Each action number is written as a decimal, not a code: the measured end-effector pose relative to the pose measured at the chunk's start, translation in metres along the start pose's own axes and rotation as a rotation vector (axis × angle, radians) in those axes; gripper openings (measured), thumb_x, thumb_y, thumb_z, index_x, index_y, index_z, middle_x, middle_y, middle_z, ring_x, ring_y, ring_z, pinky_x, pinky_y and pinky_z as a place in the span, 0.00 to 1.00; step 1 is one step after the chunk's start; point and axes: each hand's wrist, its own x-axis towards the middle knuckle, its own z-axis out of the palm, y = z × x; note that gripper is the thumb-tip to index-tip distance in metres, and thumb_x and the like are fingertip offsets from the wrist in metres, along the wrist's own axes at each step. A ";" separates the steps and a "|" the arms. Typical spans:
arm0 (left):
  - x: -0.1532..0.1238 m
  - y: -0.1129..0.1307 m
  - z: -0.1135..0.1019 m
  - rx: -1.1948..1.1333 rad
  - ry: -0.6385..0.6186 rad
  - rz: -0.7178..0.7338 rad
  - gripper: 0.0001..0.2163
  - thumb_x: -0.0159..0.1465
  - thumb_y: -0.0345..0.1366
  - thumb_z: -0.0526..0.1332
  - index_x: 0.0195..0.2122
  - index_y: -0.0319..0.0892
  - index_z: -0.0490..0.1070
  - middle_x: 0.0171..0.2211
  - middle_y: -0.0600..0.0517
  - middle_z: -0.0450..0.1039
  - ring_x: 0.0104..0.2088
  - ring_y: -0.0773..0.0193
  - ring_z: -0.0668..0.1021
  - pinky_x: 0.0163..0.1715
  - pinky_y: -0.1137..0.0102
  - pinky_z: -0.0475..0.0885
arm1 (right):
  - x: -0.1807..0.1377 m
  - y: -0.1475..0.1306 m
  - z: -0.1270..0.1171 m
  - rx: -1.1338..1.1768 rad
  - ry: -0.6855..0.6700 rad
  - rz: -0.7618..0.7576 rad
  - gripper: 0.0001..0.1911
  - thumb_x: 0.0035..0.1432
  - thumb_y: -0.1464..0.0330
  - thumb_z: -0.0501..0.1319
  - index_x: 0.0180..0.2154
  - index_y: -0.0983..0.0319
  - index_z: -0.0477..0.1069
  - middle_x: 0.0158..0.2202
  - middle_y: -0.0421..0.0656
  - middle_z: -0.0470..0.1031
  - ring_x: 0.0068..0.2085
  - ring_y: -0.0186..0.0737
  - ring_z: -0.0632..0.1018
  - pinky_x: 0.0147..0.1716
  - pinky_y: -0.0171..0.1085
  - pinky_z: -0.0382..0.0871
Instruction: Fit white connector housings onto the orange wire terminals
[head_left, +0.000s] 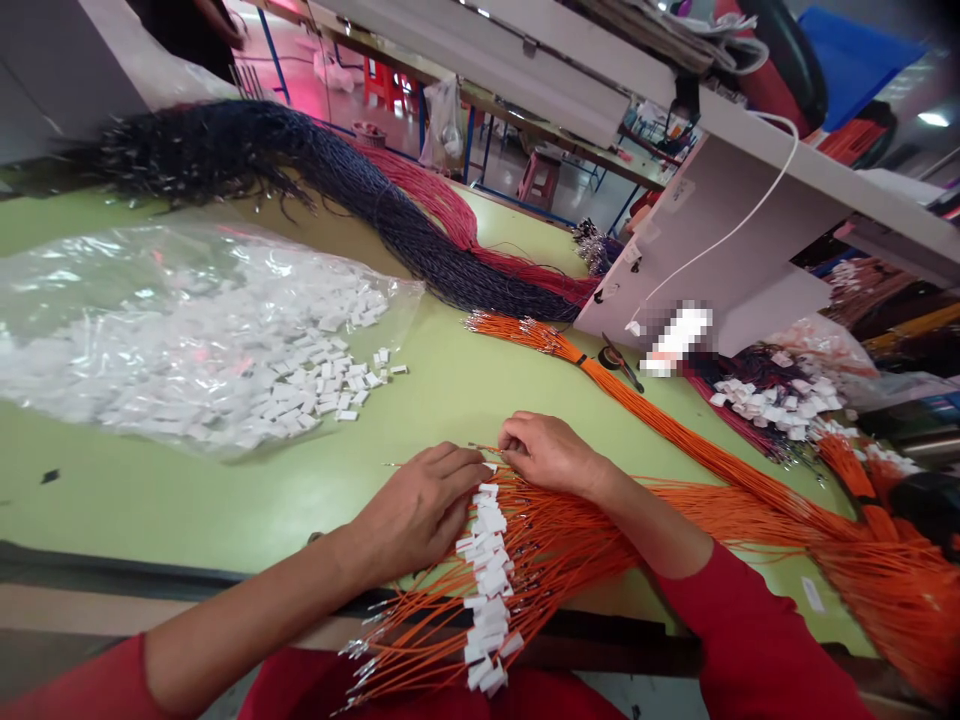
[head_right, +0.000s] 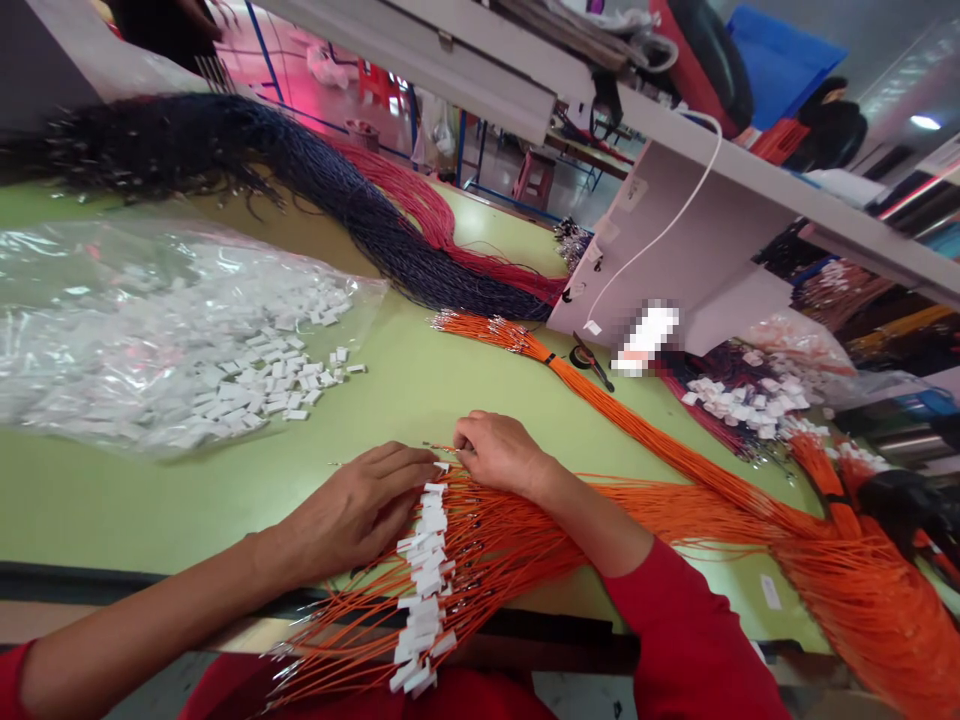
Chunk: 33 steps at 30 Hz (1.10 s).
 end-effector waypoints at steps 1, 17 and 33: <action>0.000 0.001 0.000 0.009 -0.004 0.016 0.14 0.66 0.24 0.52 0.49 0.39 0.71 0.46 0.41 0.77 0.45 0.52 0.77 0.44 0.55 0.76 | 0.000 -0.003 0.000 -0.045 0.002 0.000 0.04 0.61 0.74 0.61 0.35 0.62 0.75 0.36 0.44 0.77 0.36 0.39 0.75 0.36 0.35 0.63; -0.008 0.003 0.007 -0.045 0.024 0.061 0.14 0.62 0.22 0.53 0.44 0.40 0.73 0.44 0.44 0.77 0.42 0.54 0.76 0.43 0.57 0.75 | -0.001 0.027 0.003 0.505 0.066 -0.112 0.04 0.62 0.74 0.53 0.37 0.61 0.66 0.33 0.40 0.74 0.32 0.35 0.73 0.34 0.35 0.65; 0.021 -0.006 -0.013 -0.414 0.064 -0.315 0.12 0.67 0.38 0.58 0.44 0.44 0.79 0.42 0.47 0.80 0.44 0.56 0.79 0.49 0.57 0.73 | -0.016 0.021 0.022 1.154 0.065 0.147 0.19 0.50 0.57 0.72 0.37 0.63 0.73 0.29 0.37 0.73 0.27 0.31 0.72 0.30 0.33 0.67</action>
